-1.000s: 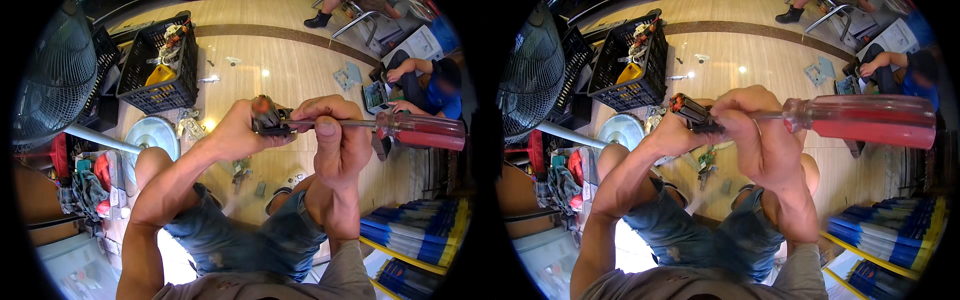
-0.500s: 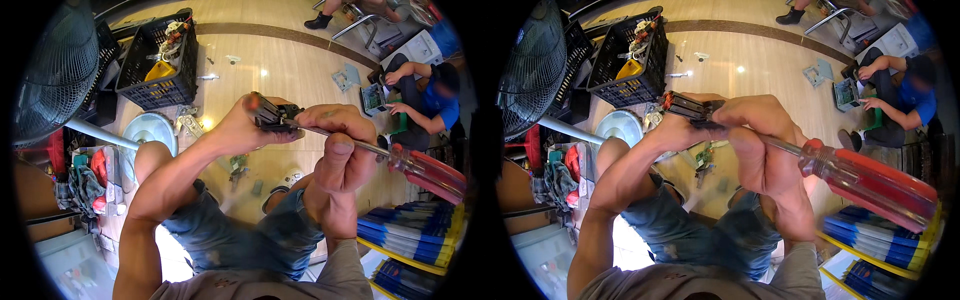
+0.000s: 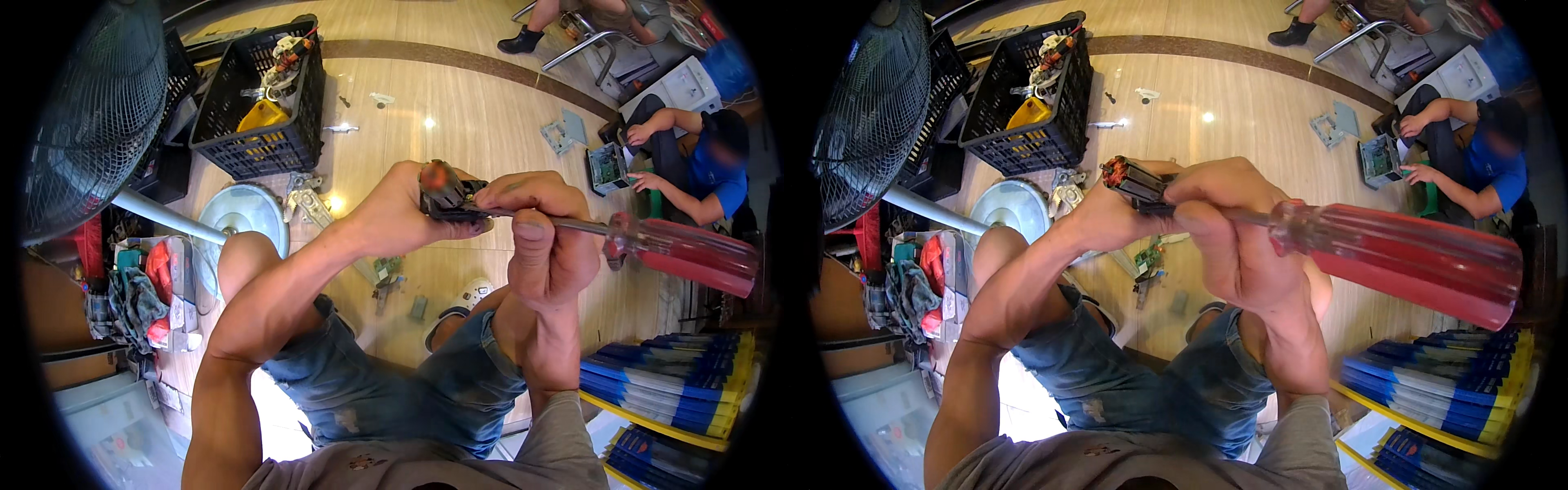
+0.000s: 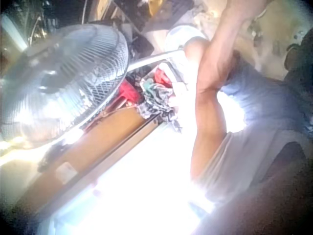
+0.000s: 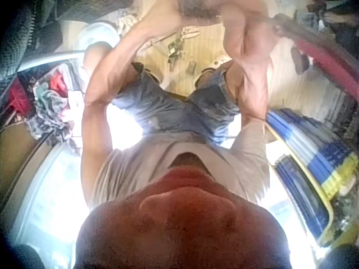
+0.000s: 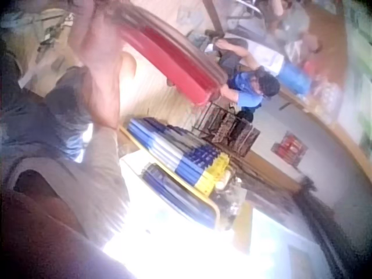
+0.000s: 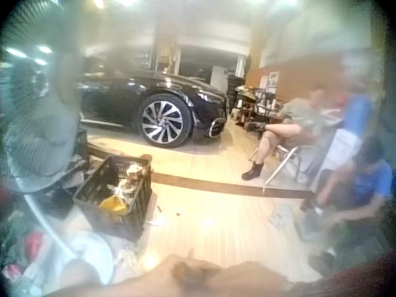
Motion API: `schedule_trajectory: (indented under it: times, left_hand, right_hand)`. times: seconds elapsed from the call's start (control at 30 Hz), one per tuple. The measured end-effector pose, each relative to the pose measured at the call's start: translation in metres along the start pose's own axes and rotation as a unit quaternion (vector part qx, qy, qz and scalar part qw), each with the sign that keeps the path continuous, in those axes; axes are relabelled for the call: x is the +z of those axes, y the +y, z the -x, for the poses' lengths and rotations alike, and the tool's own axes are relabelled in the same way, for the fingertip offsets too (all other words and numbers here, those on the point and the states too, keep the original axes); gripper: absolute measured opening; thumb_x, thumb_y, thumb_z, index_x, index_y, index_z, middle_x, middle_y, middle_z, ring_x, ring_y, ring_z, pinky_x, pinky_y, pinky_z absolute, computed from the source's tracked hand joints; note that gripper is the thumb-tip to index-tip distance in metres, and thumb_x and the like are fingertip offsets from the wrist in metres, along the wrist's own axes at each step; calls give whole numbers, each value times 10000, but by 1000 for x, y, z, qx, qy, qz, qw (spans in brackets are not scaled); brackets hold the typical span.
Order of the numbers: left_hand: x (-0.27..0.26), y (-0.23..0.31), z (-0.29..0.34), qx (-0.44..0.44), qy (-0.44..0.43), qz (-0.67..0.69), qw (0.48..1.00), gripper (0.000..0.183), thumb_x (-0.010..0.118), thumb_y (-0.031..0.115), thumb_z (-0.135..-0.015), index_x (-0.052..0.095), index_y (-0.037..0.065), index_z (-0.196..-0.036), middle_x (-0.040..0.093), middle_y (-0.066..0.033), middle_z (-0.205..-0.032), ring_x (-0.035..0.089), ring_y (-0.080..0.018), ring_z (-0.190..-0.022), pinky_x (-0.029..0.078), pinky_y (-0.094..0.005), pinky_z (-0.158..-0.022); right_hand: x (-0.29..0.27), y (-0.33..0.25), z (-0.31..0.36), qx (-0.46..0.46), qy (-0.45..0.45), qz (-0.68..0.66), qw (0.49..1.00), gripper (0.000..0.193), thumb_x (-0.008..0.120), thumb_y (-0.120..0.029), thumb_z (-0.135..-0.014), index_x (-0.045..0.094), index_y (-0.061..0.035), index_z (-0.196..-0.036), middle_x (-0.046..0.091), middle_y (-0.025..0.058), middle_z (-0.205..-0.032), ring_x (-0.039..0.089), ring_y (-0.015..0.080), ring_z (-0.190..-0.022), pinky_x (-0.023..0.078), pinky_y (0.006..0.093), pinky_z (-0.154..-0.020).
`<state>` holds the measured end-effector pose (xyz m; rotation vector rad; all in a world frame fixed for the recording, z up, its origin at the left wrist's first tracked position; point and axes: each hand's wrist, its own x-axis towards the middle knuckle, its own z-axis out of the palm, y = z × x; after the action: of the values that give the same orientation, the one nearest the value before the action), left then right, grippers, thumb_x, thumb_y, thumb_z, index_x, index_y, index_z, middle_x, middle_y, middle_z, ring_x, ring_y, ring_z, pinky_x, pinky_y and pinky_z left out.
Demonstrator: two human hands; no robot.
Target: The person disassembles a small electric motor assembly using a screwdriver. They remove a metal component from the housing, manipulate internal wiring and copper coils, and reinsert the component into the black plastic housing by hand.
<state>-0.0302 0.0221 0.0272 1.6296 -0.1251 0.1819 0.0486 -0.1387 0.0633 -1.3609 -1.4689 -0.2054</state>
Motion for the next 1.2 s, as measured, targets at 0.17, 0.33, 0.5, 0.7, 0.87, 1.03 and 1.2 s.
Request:
schedule_trajectory:
  times: [0.17, 0.33, 0.5, 0.7, 0.87, 1.03, 1.2]
  left_hand:
    - [-5, -19, 0, 5, 17, -24, 1000, 202, 796, 117, -756, 686, 16, -894, 658, -29, -738, 565, -68, -695, 468, -260, -649]
    - [-3, -26, -4, -21, 26, -37, 999, 175, 777, 119, -762, 680, 15, -864, 634, -11, -692, 526, -75, -645, 451, -269, -608]
    - [-5, -19, -4, -25, 42, -125, 991, 212, 782, 169, -763, 683, 9, -861, 602, -2, -661, 503, -59, -638, 428, -271, -579]
    - [-2, -22, -4, -20, 20, -95, 995, 189, 759, 90, -791, 671, 4, -934, 631, -4, -746, 540, -48, -711, 461, -240, -636]
    - [5, 3, -3, -1, 29, -149, 988, 390, 752, 69, -801, 589, 21, -1153, 660, -31, -865, 585, -61, -802, 493, -240, -724]
    - [0, -1, 0, 0, -14, -27, 1000, 548, 704, -6, -817, 490, 25, -1321, 647, -55, -1105, 602, -119, -1031, 480, -265, -878]
    - [2, -8, -2, -103, -66, 180, 976, 546, 667, -70, -800, 501, 30, -1310, 605, -35, -1152, 591, -141, -1029, 503, -304, -874]
  right_hand:
    - [6, -2, -3, 35, -12, 23, 999, 134, 576, -76, -916, 562, 39, -984, 623, 155, -892, 628, 279, -797, 516, 358, -714]
    - [-5, 0, -4, 86, -35, 46, 995, 113, 627, 4, -822, 612, -17, -932, 622, 135, -876, 604, 325, -789, 484, 381, -700]
    - [-8, 7, 1, 144, -105, 37, 983, 115, 604, -92, -910, 616, -15, -994, 640, 134, -925, 625, 307, -846, 497, 366, -749]
    - [-13, 8, 2, 126, -100, 38, 986, 97, 620, -99, -905, 634, -25, -967, 631, 122, -921, 627, 277, -831, 493, 344, -716]
    - [-18, 9, 5, 109, -57, 81, 989, 86, 617, -85, -910, 632, -11, -953, 643, 111, -887, 640, 261, -810, 498, 330, -702]
    - [-17, 6, -4, 140, 4, 54, 989, 182, 590, -166, -947, 648, -3, -1003, 674, 157, -847, 676, 314, -760, 537, 367, -696]
    - [-17, 10, -6, 213, 0, 7, 977, 164, 558, -125, -969, 626, 22, -943, 691, 104, -815, 693, 201, -744, 551, 309, -672]
